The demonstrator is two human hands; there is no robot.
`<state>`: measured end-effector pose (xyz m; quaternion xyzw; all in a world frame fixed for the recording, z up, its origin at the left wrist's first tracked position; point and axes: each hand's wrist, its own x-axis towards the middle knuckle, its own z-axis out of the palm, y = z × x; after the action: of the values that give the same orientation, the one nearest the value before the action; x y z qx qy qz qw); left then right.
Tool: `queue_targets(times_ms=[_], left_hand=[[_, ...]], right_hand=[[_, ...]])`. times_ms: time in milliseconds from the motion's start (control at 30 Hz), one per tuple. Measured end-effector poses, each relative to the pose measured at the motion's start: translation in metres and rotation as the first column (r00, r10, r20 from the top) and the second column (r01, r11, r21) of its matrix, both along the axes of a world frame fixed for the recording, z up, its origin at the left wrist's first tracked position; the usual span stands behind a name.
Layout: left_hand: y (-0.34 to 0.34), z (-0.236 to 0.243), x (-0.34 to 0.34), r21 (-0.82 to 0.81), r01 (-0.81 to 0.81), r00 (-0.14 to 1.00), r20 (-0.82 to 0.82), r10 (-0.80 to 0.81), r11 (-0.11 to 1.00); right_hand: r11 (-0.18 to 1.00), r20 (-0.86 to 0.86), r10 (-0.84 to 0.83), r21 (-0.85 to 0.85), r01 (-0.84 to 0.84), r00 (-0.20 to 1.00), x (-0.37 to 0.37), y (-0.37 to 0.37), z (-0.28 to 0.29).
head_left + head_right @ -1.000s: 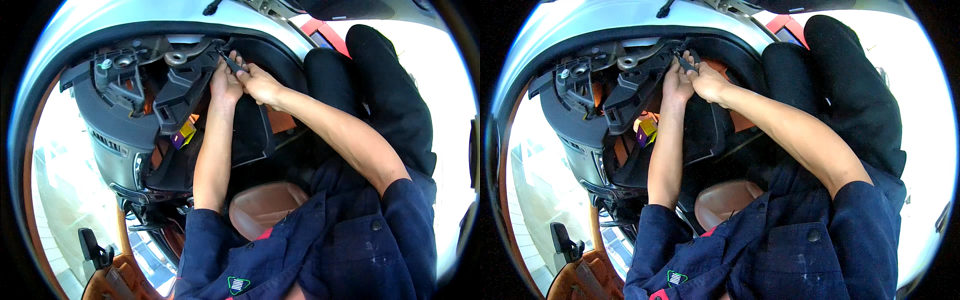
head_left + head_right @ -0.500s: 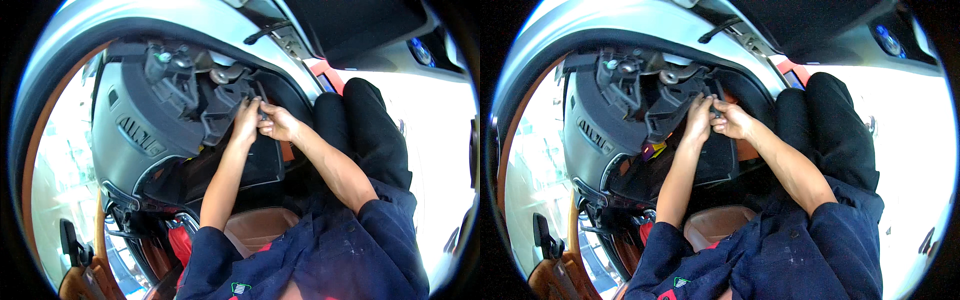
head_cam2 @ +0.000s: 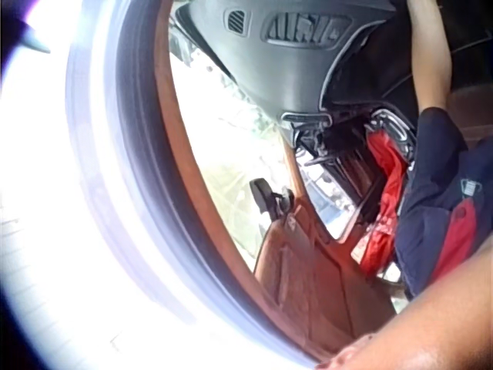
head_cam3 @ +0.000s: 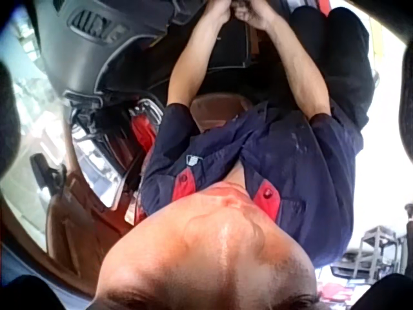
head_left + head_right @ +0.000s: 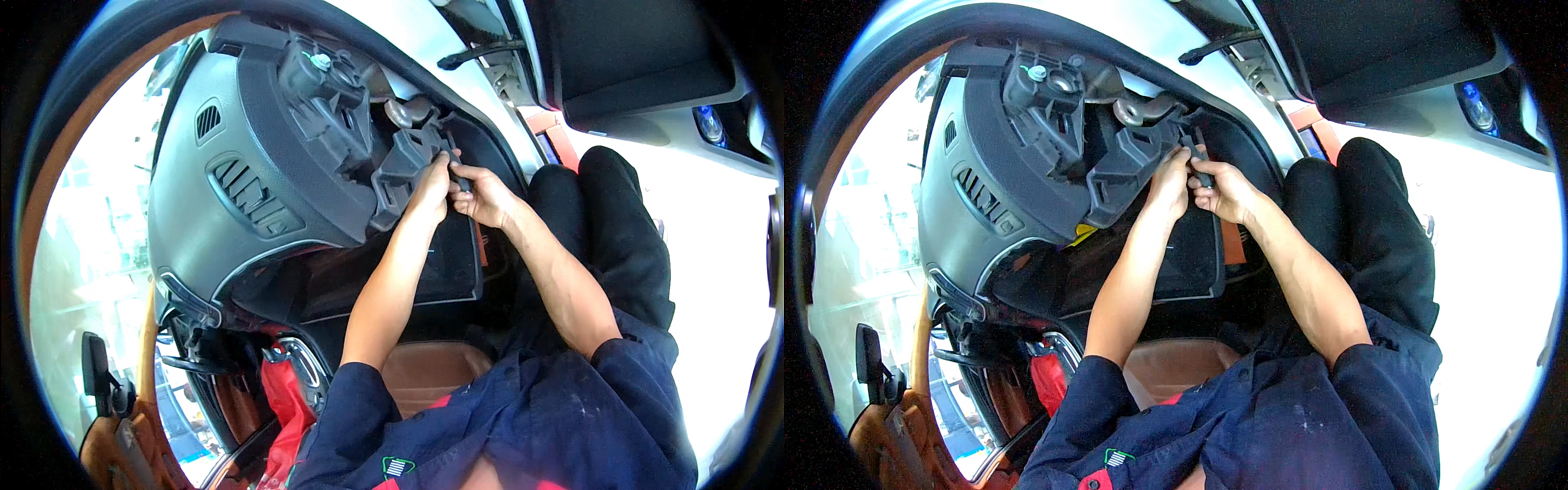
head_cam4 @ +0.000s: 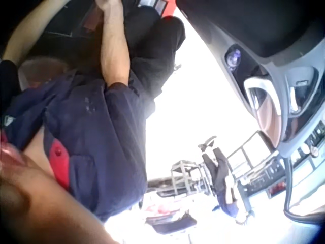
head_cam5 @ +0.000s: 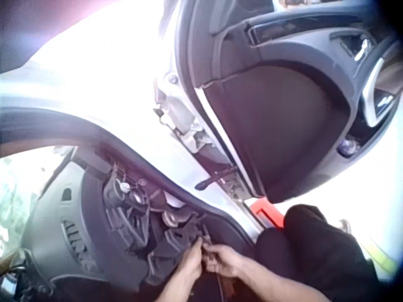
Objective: The person uses a screwdriver to remove screws from the dashboard panel, then detaches the panel to expose internal components. The person continues to unscrew and adjust parts within the dashboard area.
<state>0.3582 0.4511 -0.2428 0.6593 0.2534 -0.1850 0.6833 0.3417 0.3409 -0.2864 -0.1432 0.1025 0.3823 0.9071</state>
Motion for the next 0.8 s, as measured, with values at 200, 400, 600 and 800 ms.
queue_targets(times_ms=[200, 400, 600, 800], left_hand=[[-0.004, -0.007, 0.007, 0.022, -0.079, 0.997, 0.025, 0.078, 0.997], [-0.006, -0.013, 0.011, -0.148, -0.163, 0.986, 0.005, 0.166, 0.975], [0.003, -0.024, 0.012, -0.353, -0.156, 0.987, -0.013, 0.162, 0.922], [-0.009, -0.001, 0.008, -0.153, -0.153, 0.987, -0.073, 0.144, 0.976]], right_hand=[[0.364, 0.574, 0.159, -0.790, 0.493, 0.803, -0.001, 0.019, 0.000], [0.455, 0.441, 0.085, -0.815, 0.359, 0.893, -0.005, 0.012, 0.015], [0.925, -0.290, -0.036, 0.353, 0.141, 0.956, -0.021, 0.001, -0.006], [0.586, 0.414, -0.089, -0.714, 0.384, 0.906, -0.023, 0.001, 0.026]])
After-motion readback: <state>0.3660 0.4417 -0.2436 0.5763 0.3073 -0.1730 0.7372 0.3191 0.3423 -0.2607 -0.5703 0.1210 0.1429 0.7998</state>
